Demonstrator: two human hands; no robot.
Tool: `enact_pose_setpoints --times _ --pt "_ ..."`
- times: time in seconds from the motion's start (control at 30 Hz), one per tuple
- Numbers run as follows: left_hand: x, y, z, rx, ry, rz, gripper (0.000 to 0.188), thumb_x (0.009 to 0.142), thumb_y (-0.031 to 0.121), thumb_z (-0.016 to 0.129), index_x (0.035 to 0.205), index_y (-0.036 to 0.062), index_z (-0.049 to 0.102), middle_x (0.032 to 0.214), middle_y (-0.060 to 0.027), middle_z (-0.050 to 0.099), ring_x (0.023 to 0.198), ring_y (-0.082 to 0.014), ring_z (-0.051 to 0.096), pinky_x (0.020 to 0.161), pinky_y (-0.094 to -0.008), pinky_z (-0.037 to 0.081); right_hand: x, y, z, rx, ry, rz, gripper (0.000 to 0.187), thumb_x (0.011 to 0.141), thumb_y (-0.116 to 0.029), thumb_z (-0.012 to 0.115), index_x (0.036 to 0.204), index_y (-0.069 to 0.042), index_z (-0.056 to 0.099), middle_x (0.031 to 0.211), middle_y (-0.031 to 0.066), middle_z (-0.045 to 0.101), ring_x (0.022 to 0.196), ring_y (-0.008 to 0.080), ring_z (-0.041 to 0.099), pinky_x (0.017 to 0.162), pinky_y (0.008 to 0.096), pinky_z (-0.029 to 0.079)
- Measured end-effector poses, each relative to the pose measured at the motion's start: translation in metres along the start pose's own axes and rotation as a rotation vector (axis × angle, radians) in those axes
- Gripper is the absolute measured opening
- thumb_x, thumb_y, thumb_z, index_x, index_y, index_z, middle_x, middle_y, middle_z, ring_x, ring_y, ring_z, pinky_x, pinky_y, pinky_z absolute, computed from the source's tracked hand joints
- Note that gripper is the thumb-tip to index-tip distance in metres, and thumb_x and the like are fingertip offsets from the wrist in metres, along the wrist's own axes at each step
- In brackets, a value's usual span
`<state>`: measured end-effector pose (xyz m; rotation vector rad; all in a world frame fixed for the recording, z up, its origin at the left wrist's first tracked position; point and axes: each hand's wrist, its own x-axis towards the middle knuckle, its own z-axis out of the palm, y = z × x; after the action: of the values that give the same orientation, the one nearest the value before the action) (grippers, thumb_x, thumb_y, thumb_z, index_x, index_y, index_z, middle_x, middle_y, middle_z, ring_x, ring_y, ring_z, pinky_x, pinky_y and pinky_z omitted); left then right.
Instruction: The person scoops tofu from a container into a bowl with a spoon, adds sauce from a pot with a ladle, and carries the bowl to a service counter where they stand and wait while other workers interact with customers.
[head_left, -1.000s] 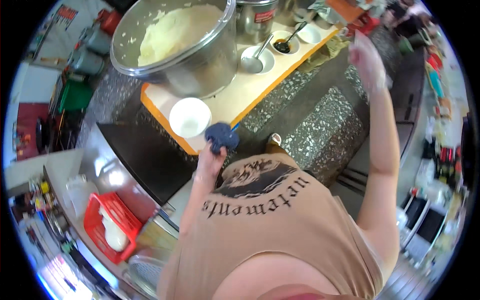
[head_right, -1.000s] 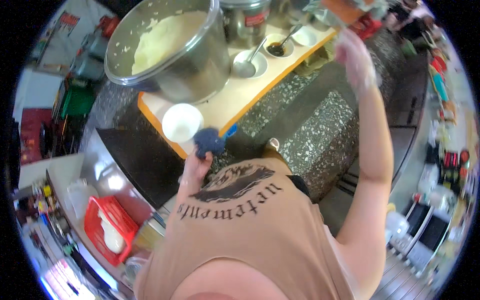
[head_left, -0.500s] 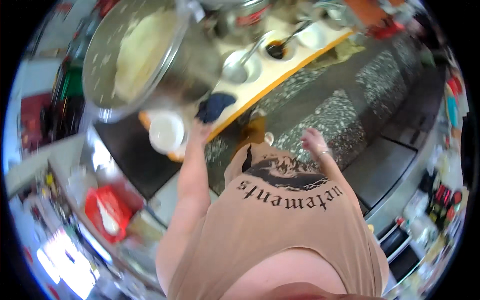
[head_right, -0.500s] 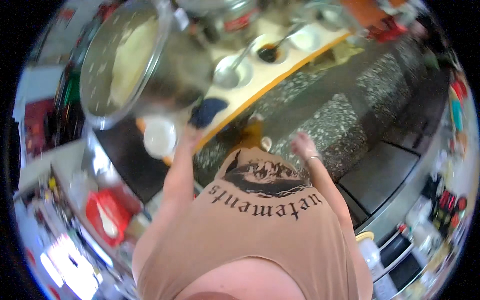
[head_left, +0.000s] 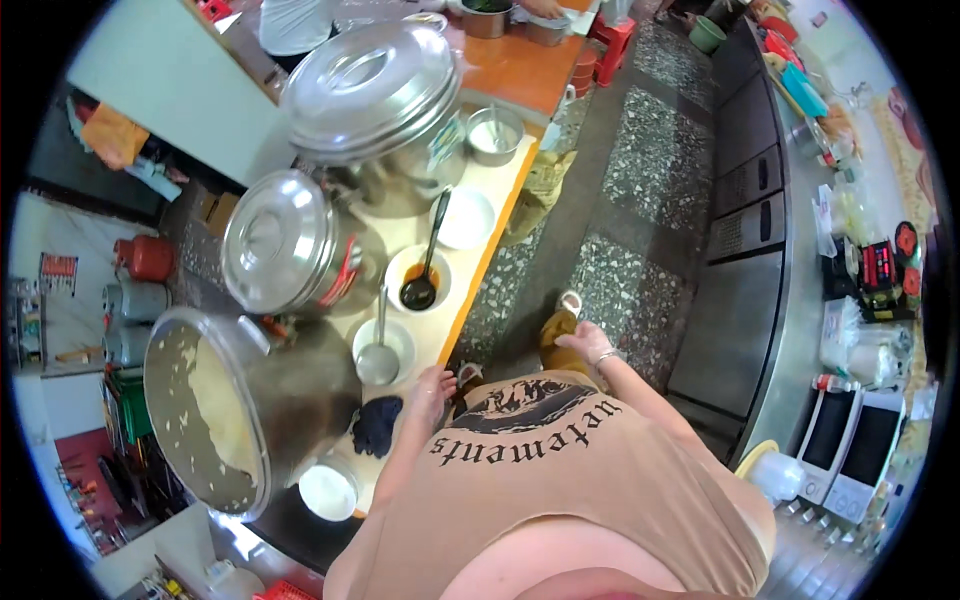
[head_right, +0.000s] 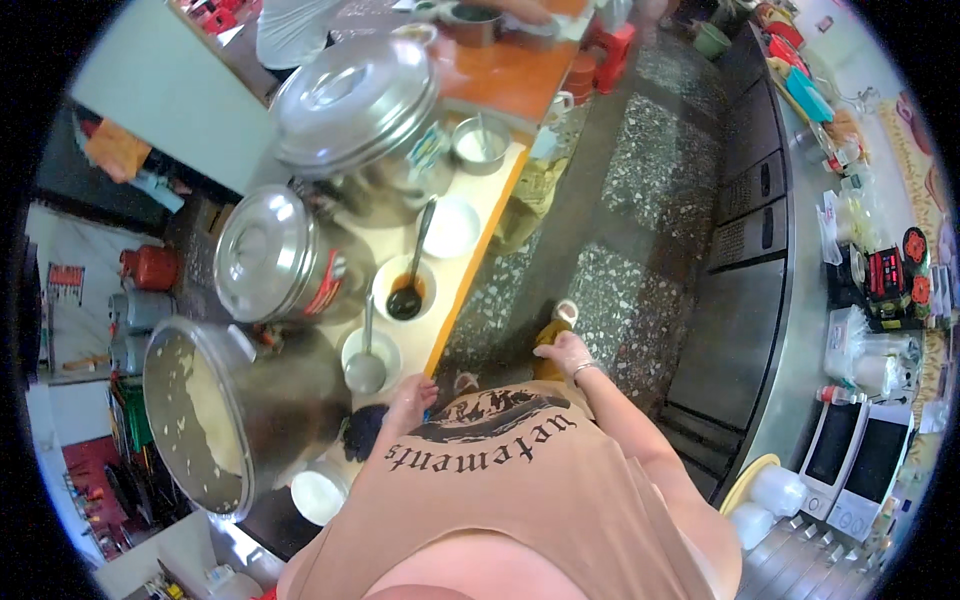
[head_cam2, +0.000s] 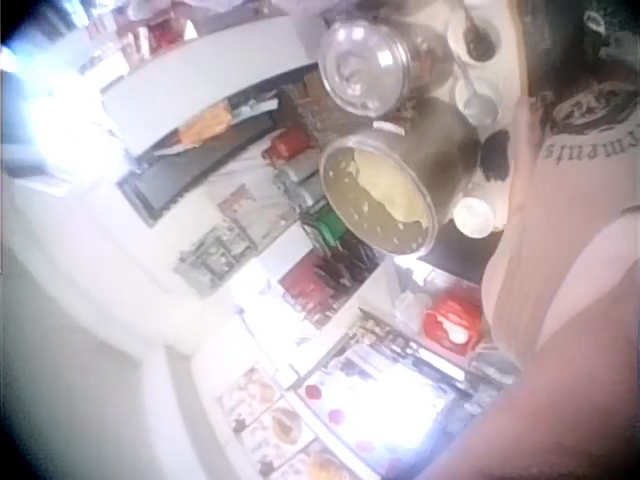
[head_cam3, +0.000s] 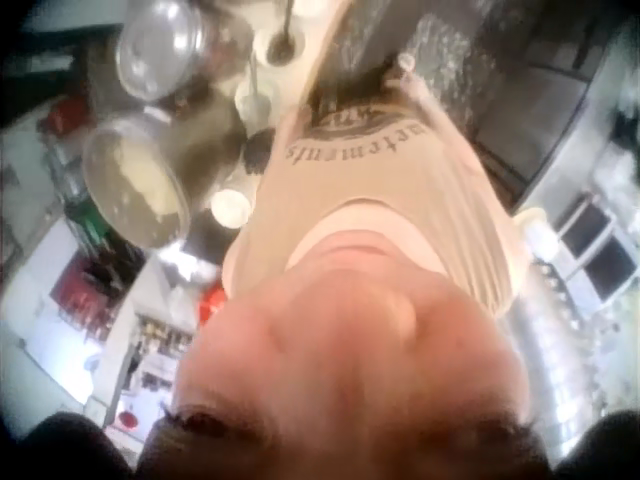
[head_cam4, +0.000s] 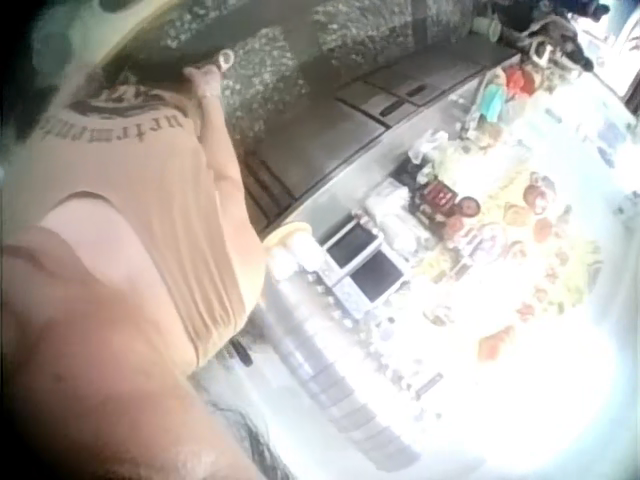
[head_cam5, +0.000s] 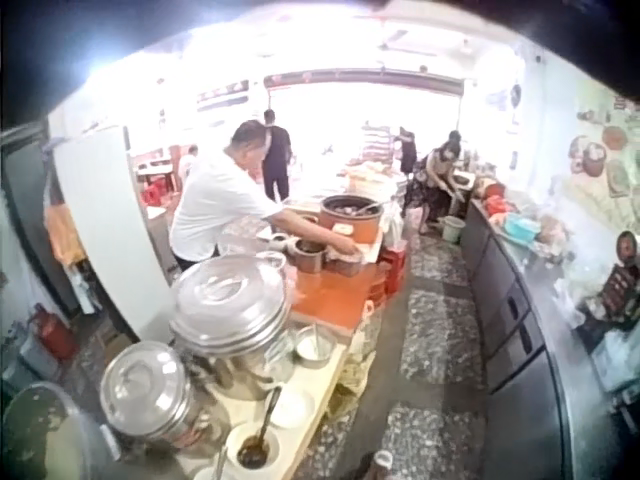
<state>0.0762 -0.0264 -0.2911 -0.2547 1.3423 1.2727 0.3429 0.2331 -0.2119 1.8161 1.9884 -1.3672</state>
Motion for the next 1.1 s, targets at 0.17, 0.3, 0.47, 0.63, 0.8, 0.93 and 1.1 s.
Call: enact_pose_setpoints --times 0.17,0.3,0.47,0.63,0.8,0.93,1.1 --pt "0.07 0.059 0.109 0.124 0.124 0.059 0.03 0.091 0.035 0.057 0.105 0.0085 0.053 0.092 -0.0077 0.061 0.079 -0.0161 0.059 0.071 -0.03 0.05 0.078 -0.016 -0.102 -0.008 0.038 -0.089 0.04 0.078 -0.04 0.069 0.069 -0.002 0.06 0.072 0.0197 0.062 0.066 0.0337 0.058 0.065 0.0395 0.047" --pt "0.109 0.103 0.256 0.195 0.078 0.09 0.025 0.091 0.029 0.059 0.103 0.0088 0.054 0.09 -0.0059 0.061 0.079 -0.0158 0.06 0.07 -0.03 0.05 0.14 0.012 -0.193 -0.037 0.287 -0.446 0.027 0.082 -0.025 0.067 0.067 -0.004 0.057 0.061 0.0138 0.055 0.058 0.0274 0.053 0.059 0.0373 0.044" --pt "0.129 0.17 0.47 0.477 -0.28 0.129 0.03 0.094 0.029 0.056 0.113 0.0057 0.056 0.098 -0.0069 0.06 0.09 -0.0154 0.057 0.082 -0.0296 0.048 0.195 -0.006 -0.305 0.327 0.197 -0.291 0.026 0.082 -0.012 0.062 0.063 -0.005 0.046 0.056 -0.0012 0.038 0.056 0.0097 0.032 0.051 0.0313 0.035" --pt "0.16 0.231 0.575 0.533 -0.516 0.255 0.029 0.095 0.022 0.056 0.117 0.004 0.054 0.101 -0.0053 0.059 0.092 -0.0136 0.055 0.085 -0.0282 0.047 0.273 -0.043 -0.364 0.173 0.281 -0.528 0.024 0.081 -0.01 0.061 0.061 -0.006 0.046 0.058 -0.0018 0.039 0.057 0.0083 0.036 0.051 0.0284 0.037" --pt "0.204 0.293 0.626 0.503 -0.423 0.25 0.026 0.096 0.019 0.051 0.117 0.0044 0.055 0.102 -0.0063 0.06 0.093 -0.0142 0.056 0.085 -0.0291 0.046 0.34 -0.129 -0.409 0.222 -0.088 -0.483 0.034 0.086 -0.018 0.066 0.061 -0.003 0.048 0.056 0.0011 0.039 0.059 0.0086 0.032 0.051 0.0296 0.036" --pt "0.243 0.352 0.673 0.319 -0.378 0.275 0.022 0.097 0.017 0.048 0.113 0.0043 0.056 0.104 -0.0079 0.061 0.094 -0.0161 0.058 0.085 -0.0305 0.046 0.403 -0.188 -0.467 0.144 -0.142 -0.531 0.034 0.092 -0.029 0.061 0.069 -0.004 0.057 0.06 -0.0033 0.045 0.06 0.0097 0.039 0.055 0.0292 0.039" --pt "0.274 0.4 0.708 0.19 -0.357 0.396 0.023 0.097 0.018 0.048 0.113 0.0044 0.056 0.102 -0.0066 0.061 0.089 -0.0151 0.059 0.081 -0.0294 0.048 0.508 -0.261 -0.59 0.283 0.132 -0.524 0.041 0.095 -0.037 0.051 0.091 0.002 0.063 0.082 0.0087 0.064 0.075 0.0157 0.053 0.072 0.0341 0.045"
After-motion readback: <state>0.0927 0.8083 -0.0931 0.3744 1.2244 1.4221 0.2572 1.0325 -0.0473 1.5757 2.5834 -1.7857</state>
